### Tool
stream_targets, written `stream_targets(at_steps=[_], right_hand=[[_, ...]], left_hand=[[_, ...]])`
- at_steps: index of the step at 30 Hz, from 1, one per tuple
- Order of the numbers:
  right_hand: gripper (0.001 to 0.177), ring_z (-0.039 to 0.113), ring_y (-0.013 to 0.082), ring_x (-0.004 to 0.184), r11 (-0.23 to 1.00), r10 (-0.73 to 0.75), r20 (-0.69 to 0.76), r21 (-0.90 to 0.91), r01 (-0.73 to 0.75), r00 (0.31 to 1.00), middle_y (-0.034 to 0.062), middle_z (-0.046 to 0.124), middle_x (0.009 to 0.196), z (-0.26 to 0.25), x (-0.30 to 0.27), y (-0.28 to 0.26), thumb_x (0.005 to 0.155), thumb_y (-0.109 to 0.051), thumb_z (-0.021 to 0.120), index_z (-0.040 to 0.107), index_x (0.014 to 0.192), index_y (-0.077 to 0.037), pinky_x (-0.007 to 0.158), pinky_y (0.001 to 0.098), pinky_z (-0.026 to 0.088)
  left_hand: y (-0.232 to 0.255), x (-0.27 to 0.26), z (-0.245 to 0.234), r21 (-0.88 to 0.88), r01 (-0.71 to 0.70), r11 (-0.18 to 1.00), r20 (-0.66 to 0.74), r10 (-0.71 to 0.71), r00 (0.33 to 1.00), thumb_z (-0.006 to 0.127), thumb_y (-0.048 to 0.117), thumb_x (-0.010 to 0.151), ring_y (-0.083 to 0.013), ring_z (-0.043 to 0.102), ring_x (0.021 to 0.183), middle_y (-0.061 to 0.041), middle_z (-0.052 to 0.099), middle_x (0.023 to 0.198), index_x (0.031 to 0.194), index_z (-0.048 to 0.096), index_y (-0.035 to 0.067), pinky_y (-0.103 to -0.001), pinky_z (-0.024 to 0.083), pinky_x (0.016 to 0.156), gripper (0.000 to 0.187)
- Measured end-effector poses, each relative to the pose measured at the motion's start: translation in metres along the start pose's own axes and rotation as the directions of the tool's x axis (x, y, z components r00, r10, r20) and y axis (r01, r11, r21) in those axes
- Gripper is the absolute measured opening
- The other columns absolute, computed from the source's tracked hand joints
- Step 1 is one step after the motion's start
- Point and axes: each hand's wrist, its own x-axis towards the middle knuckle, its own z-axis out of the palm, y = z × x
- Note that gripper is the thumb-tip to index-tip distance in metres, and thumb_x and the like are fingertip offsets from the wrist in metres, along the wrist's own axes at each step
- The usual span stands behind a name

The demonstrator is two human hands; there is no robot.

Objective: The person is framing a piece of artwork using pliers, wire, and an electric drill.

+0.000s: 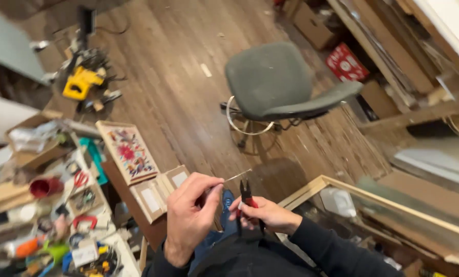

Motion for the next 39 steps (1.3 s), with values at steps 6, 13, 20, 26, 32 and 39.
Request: stream_targets(at_steps=[6,13,20,26,32,39], right_hand=[[0.04,0.06,0.013,0.076,0.961,-0.257,-0.261,-0.167,0.219,0.931,0.0077,0.069,0.086,-0.066,-0.037,0.029,0.109,-0.039,0.056,0.068,0.109,0.0,0.07,0.0268,0.048],[0.044,0.066,0.0211,0.069,0.726,-0.432,-0.575,0.236,0.647,0.694,0.0113,0.066,0.075,-0.048,-0.109,-0.027,0.098,-0.044,0.054,0.062,0.093,-0.001,0.066,0.04,0.058],[0.024,0.063,0.0213,0.073,0.612,-0.5,-0.785,-0.021,0.791,0.366,0.0101,0.061,0.083,-0.061,-0.151,-0.011,0.098,-0.022,0.066,0.057,0.092,-0.001,0.067,0.0401,0.056],[0.025,0.063,0.0218,0.07,0.498,-0.499,-0.839,-0.071,0.864,0.218,0.0096,0.061,0.079,-0.111,-0.179,-0.04,0.099,-0.021,0.064,0.057,0.086,-0.001,0.063,0.0379,0.054],[0.019,0.063,0.0203,0.067,0.625,-0.481,-0.875,-0.298,0.722,0.055,0.0089,0.062,0.073,-0.192,-0.221,-0.124,0.096,-0.015,0.063,0.061,0.085,0.001,0.064,0.0375,0.055],[0.019,0.065,0.0191,0.067,0.684,-0.427,-0.904,-0.325,0.653,-0.004,0.009,0.066,0.074,-0.277,-0.273,-0.187,0.096,-0.013,0.064,0.063,0.085,0.002,0.064,0.0347,0.055]], left_hand=[[0.01,0.027,0.062,-0.053,-0.05,0.997,0.255,0.062,0.965,0.076,0.002,0.083,-0.0128,0.058,0.053,-0.004,0.066,0.075,0.091,0.074,0.004,-0.026,0.044,0.048,0.008],[0.023,0.055,0.134,-0.053,-0.353,0.934,0.452,0.338,0.826,0.076,0.002,0.081,-0.0236,0.068,0.067,-0.006,0.068,0.082,0.091,0.072,0.006,-0.033,0.053,0.058,0.011],[0.032,0.093,0.209,-0.254,-0.415,0.874,0.681,0.466,0.564,0.075,0.001,0.081,-0.0259,0.07,0.076,-0.006,0.068,0.086,0.093,0.071,0.006,-0.035,0.055,0.064,0.013],[0.036,0.162,0.305,-0.403,-0.518,0.755,0.705,0.617,0.35,0.075,0.003,0.081,-0.0275,0.065,0.074,-0.007,0.062,0.083,0.095,0.069,0.006,-0.038,0.052,0.065,0.016],[0.044,0.243,0.413,-0.464,-0.484,0.742,0.734,0.628,0.259,0.074,0.005,0.085,-0.0277,0.067,0.075,-0.007,0.063,0.084,0.093,0.068,0.007,-0.038,0.053,0.063,0.01],[0.083,0.307,0.545,-0.512,-0.361,0.78,0.798,0.587,0.135,0.074,0.007,0.086,-0.0305,0.066,0.075,-0.008,0.063,0.085,0.092,0.068,0.007,-0.04,0.053,0.064,0.009]])
